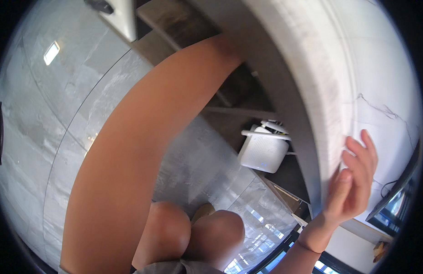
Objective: The person wipes the top, side, and front surfaces of a TV stand using two cloths, opens a drawer and a cabinet to wipe the interior, moves a basketball to clean the shelf, and finishes by wiping the TV screen.
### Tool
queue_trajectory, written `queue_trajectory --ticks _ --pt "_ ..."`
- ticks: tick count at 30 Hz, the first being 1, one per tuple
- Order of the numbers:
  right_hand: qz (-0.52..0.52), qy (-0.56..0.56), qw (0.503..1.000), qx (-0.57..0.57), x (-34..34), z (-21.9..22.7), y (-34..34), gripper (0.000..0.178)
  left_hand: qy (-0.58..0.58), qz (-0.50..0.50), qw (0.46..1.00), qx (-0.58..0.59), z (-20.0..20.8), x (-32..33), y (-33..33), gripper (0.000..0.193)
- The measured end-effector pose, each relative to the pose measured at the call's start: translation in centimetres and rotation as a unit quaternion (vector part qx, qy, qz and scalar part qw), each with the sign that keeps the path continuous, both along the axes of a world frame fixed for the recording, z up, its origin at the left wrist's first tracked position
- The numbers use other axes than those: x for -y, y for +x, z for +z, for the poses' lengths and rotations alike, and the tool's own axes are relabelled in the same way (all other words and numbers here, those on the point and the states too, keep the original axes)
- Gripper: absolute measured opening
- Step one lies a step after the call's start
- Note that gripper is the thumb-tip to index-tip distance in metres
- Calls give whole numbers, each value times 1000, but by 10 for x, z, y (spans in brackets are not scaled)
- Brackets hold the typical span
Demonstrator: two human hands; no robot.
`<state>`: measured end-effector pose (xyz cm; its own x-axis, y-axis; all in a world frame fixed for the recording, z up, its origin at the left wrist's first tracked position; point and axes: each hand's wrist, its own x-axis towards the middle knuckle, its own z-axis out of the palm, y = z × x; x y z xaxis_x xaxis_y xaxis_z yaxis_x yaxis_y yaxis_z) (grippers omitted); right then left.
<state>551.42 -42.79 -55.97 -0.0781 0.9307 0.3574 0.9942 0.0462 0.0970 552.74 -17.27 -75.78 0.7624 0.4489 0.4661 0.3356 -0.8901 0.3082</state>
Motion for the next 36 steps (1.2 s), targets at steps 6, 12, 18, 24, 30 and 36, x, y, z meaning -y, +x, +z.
queue_trajectory --ticks 6,12,18,24,30,36 --pt "0 -17 995 -93 1 -9 5 19 -21 -16 999 -37 2 -18 -6 30" --pt "-53 -7 987 -152 5 -8 5 20 -33 -46 997 -44 15 -12 -16 30" --pt "-39 -8 977 -207 -2 -13 2 20 -22 -67 996 -56 29 6 -80 30" --pt "-54 -12 980 -189 1 -19 8 22 21 -97 995 19 8 48 -149 31" --pt "-61 -8 983 -173 7 -11 7 25 103 53 993 34 15 -6 -186 27" --pt "-73 11 983 -169 2 -12 3 29 124 -5 992 3 24 -39 -124 27"
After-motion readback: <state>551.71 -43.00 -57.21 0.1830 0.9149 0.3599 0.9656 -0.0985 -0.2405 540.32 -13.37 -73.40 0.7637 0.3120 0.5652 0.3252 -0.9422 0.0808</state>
